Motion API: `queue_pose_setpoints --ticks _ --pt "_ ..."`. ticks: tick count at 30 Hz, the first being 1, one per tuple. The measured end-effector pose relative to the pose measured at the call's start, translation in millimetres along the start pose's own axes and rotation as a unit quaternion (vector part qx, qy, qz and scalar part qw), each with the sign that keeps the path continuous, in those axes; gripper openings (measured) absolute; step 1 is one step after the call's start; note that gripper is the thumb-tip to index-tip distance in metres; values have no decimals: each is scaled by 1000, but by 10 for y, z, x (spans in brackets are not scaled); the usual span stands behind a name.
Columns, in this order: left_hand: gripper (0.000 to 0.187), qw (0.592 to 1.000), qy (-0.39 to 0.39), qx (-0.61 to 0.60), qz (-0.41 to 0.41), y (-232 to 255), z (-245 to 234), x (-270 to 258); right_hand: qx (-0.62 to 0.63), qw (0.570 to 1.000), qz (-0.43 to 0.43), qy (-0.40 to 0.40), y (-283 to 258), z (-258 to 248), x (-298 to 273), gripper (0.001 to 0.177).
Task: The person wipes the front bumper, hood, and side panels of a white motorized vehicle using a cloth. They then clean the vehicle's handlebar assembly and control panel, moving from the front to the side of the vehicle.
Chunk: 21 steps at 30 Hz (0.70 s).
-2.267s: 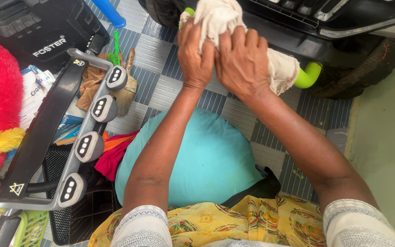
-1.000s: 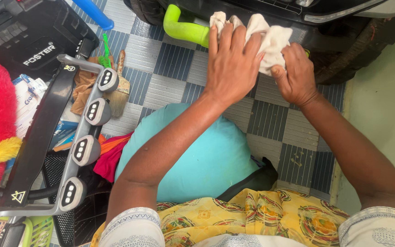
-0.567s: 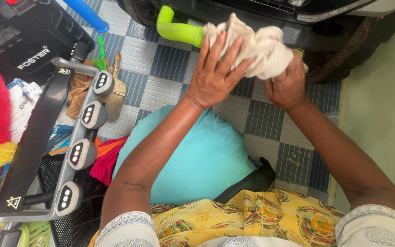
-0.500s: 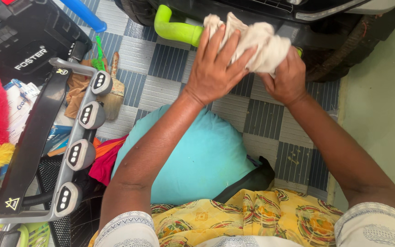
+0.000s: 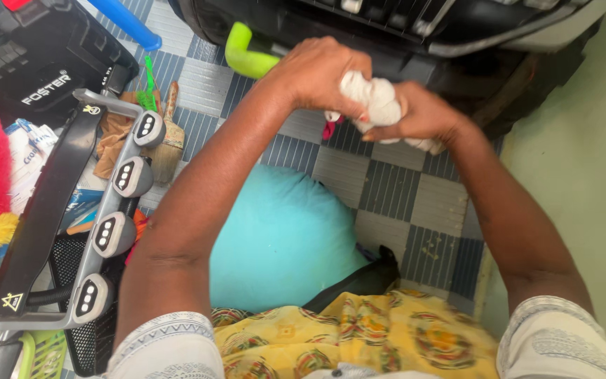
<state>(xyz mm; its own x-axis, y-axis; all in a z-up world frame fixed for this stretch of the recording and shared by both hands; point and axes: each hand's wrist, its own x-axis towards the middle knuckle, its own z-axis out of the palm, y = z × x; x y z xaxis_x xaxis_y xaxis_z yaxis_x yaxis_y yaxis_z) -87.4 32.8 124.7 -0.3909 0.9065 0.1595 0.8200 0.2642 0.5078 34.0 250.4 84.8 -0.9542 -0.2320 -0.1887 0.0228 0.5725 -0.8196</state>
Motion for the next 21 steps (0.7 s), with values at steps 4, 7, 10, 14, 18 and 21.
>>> queue_pose_setpoints --ticks 4,7,10,14,18,21 --pt "57 991 -83 -100 -28 -90 -28 200 48 997 -19 -52 30 -115 15 55" --pt "53 981 -127 -135 -64 -126 -44 292 63 995 22 -67 46 -140 19 54" --pt "46 974 -138 -156 -94 -96 -116 296 72 996 -4 -45 53 -152 -15 55" --pt "34 988 -57 -135 -36 185 -264 376 42 995 -47 83 -101 -170 -180 37" --pt "33 990 36 -132 22 625 -769 513 -65 931 -213 289 -557 -706 -419 28" --pt "47 985 118 71 106 762 -1180 717 -207 879 -250 349 -951 -1264 -512 26"
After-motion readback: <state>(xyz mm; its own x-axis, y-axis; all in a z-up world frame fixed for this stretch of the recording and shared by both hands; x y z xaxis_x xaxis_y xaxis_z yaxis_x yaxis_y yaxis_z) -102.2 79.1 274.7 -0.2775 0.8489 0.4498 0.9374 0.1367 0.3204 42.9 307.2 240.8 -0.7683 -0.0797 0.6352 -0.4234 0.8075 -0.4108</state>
